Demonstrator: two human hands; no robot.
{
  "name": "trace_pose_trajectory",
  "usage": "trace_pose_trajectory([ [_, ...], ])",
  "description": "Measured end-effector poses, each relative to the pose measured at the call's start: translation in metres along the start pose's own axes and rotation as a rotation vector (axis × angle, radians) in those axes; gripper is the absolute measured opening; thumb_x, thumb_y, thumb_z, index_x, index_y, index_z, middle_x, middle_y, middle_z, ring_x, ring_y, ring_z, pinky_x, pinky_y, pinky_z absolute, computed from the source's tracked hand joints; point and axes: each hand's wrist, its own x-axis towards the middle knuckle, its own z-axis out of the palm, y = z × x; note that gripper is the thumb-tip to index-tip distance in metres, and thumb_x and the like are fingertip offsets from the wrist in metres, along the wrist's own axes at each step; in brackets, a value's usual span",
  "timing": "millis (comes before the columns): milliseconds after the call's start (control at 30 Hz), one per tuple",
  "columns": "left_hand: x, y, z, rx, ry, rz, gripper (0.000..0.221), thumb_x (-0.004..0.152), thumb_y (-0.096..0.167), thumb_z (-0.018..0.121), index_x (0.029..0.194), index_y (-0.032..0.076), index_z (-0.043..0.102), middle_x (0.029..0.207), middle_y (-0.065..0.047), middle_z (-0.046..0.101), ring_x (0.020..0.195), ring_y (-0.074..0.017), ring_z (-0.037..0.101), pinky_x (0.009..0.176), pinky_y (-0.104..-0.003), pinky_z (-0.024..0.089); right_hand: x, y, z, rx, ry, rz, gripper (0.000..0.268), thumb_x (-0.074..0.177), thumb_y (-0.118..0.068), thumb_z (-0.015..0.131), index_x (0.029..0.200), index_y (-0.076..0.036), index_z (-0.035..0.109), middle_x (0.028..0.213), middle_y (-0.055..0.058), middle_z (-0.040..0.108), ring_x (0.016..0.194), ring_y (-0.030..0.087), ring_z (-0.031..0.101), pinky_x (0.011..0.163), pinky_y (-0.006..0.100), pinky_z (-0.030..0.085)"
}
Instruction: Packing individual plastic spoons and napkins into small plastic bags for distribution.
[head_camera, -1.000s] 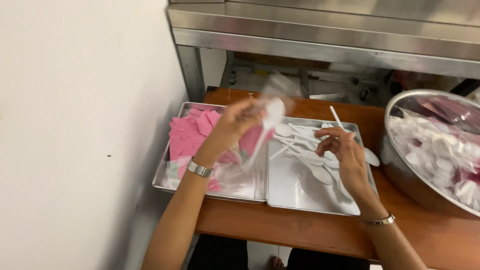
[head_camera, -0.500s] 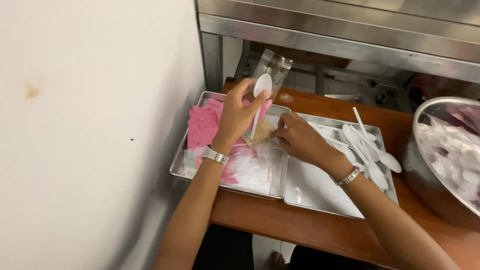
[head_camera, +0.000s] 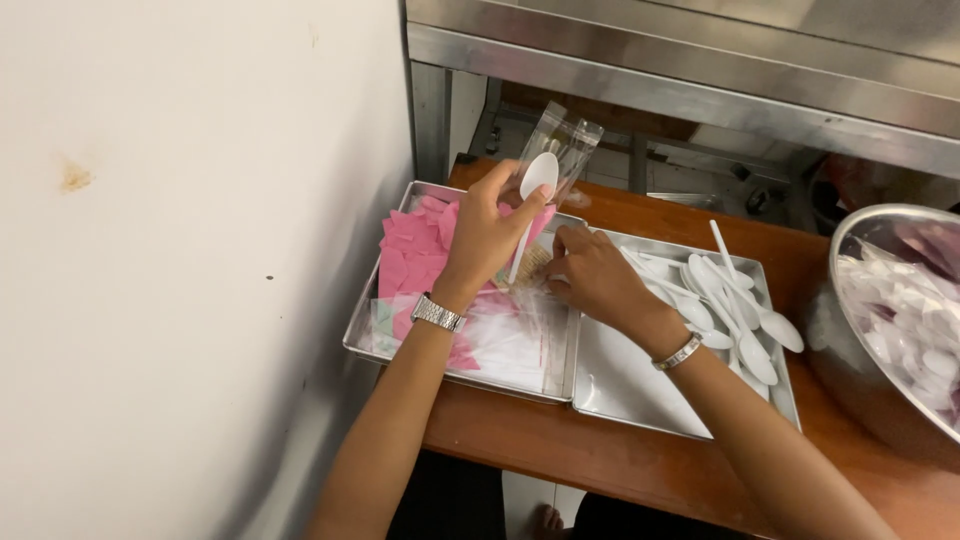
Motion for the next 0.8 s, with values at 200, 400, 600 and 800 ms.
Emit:
trace_pose_trajectory([
  [200, -0.002, 0.004, 0.0, -0.011, -0.015, -0.011, 0.022, 0.09, 0.03, 0.072, 0.107, 0.016, 0.072, 0.093, -0.002, 0.076, 0.077, -0.0117, 0.069, 0.081, -0.03, 0.056, 0.001, -0.001, 0.003, -0.003, -0.07, 0.073, 0.013, 0.089, -0.024, 0.074, 0.096, -0.015, 0.078, 0.099, 0.004, 0.058, 0.093, 0.023, 0.065, 0.083, 0.036, 0.045],
  [400, 0.0, 0.0, 0.0, 0.01, -0.033, -0.02, 0.027, 0.089, 0.032, 0.072, 0.109, 0.013, 0.071, 0.096, -0.008, 0.077, 0.08, -0.0171, 0.071, 0.081, -0.033, 0.058, 0.006, -0.003, 0.0, -0.15, -0.126, 0.025, 0.009, 0.087, -0.021, 0.074, 0.094, -0.016, 0.079, 0.102, 0.004, 0.062, 0.092, 0.021, 0.067, 0.084, 0.037, 0.043],
  [600, -0.003, 0.003, 0.0, -0.003, -0.035, -0.007, 0.027, 0.09, 0.03, 0.072, 0.109, 0.011, 0.071, 0.098, -0.011, 0.077, 0.084, -0.0196, 0.072, 0.081, -0.034, 0.059, 0.006, -0.003, -0.007, -0.154, -0.147, -0.108, 0.016, 0.091, -0.024, 0.07, 0.1, -0.012, 0.078, 0.112, 0.007, 0.063, 0.105, 0.023, 0.067, 0.096, 0.042, 0.041],
  [800, -0.001, 0.002, -0.001, -0.001, -0.049, -0.022, 0.031, 0.09, 0.031, 0.074, 0.112, 0.01, 0.071, 0.101, -0.012, 0.076, 0.087, -0.0216, 0.074, 0.082, -0.032, 0.059, -0.011, -0.019, -0.065, 0.369, 0.025, 0.022, 0.021, 0.093, -0.024, 0.069, 0.09, -0.003, 0.067, 0.127, 0.019, 0.057, 0.111, 0.049, 0.065, 0.095, 0.056, 0.052],
])
